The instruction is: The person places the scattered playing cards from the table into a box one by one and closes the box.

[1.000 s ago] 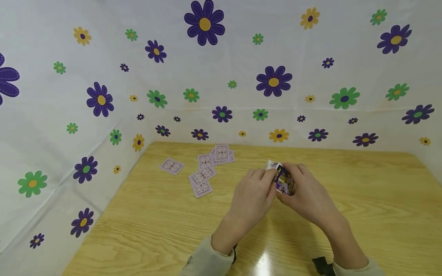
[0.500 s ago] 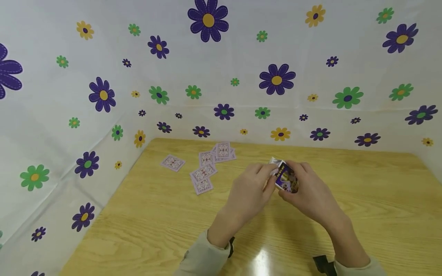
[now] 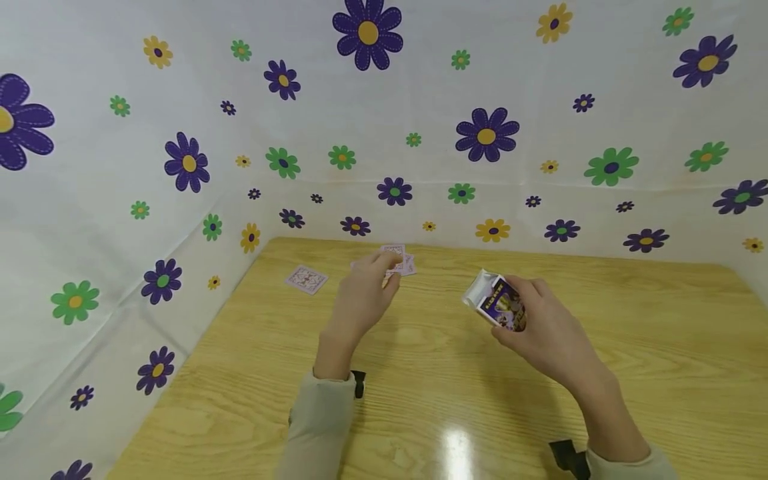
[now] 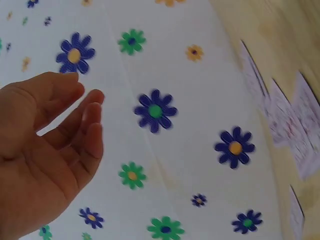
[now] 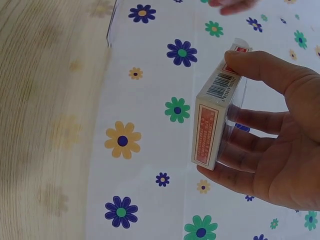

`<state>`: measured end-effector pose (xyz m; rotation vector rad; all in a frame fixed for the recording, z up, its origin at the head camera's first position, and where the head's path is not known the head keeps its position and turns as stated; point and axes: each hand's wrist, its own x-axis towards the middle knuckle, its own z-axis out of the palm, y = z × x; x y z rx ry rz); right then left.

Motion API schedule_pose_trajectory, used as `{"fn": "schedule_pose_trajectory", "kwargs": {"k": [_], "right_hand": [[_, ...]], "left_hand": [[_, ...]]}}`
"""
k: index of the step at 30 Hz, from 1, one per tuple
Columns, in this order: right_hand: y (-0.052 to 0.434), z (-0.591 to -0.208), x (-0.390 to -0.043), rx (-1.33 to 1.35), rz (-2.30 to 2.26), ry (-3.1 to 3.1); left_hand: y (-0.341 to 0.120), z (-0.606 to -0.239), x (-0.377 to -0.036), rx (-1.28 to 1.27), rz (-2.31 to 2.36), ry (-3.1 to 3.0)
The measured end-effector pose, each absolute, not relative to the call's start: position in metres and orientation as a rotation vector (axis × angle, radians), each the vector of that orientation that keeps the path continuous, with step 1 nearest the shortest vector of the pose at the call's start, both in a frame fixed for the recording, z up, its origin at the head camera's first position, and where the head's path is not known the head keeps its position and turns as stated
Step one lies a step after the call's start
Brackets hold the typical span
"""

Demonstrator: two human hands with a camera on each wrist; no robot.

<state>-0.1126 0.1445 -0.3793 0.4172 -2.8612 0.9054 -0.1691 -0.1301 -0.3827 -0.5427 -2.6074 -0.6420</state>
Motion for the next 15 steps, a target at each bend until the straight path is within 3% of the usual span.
{"fn": "schedule_pose_trajectory", "kwargs": {"k": [6,15], "right_hand": [[0.147,-0.38,-0.115,0.405,0.947,-2.874],[0.148,-0.38,-0.115,0.386,0.95,-2.871]], "left_hand": [[-0.167,-0.399,-0.187,-0.318,-0.712,-2.937],[-0.198,-0.419,-0.2,-0.179,-0.662,-3.273]]}}
